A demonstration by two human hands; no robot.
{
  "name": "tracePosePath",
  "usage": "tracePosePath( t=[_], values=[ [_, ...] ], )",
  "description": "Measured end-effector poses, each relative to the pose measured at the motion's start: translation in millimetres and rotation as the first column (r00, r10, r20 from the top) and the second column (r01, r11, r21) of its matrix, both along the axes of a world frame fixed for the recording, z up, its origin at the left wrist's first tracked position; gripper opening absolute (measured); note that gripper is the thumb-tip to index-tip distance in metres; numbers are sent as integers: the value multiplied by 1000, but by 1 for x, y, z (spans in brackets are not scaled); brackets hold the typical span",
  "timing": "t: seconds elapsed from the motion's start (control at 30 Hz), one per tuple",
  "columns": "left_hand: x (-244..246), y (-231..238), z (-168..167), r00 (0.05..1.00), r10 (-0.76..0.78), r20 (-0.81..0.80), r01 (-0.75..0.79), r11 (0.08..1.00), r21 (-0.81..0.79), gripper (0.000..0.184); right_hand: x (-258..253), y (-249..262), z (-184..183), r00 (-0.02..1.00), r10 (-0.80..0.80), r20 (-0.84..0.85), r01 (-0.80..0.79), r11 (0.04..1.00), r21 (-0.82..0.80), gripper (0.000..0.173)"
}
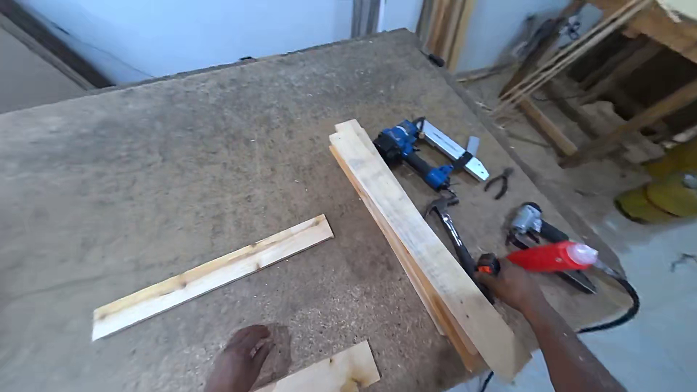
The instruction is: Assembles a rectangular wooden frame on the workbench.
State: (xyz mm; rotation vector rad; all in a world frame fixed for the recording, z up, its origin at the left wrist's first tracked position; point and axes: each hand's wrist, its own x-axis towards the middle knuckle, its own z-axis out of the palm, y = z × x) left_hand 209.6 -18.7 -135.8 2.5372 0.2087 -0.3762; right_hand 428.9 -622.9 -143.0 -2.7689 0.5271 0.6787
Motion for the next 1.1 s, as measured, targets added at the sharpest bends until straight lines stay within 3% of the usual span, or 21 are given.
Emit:
tracePosePath(
  t=[0.07,0.17,0.23,0.3,0.33,0.43,0.57,0.67,0.8,0.87,0.93,1.03,1.1],
  values=[
    [16,11,-2,1000,26,12,-27,999,45,29,-7,-3,13,998,54,38,-56,998,41,64],
    [44,26,0,998,52,19,-54,994,92,30,-33,31,67,969,79,234,-110,987,120,69],
    [65,32,6,996,87,-12,-85,988,126,35,-55,74,91,970,133,202,-168,972,165,88],
    [88,36,15,993,112,-45,-104,981,163,38,-72,110,85,972,191,134,-202,976,80,113],
    [99,37,17,992,113,-48,-103,979,174,37,-77,119,77,967,193,164,-199,980,21,113],
    [118,34,23,996,90,-17,-86,986,142,36,-89,132,77,919,198,341,-169,979,-114,101],
    [117,3,36,996,93,-6,-93,989,-115,43,-127,166,115,733,373,569,-151,905,-399,93],
    [111,-25,33,996,91,-14,-91,963,-254,41,-153,196,122,688,381,618,-72,883,-463,92],
    [103,-33,18,997,77,1,-74,964,-256,42,-177,213,113,623,376,686,-24,886,-464,84],
    [101,-22,13,998,59,36,-50,974,-222,40,-188,214,105,642,343,686,-43,909,-414,88],
    [101,-2,11,997,47,60,-36,984,-174,40,-201,215,97,754,237,612,-87,960,-264,94],
    [102,30,14,998,51,46,-48,997,-60,39,-218,207,78,954,37,296,-68,993,95,98],
    [103,49,13,997,55,60,-56,998,23,40,-226,199,63,996,-64,66,42,953,301,94]
  ],
)
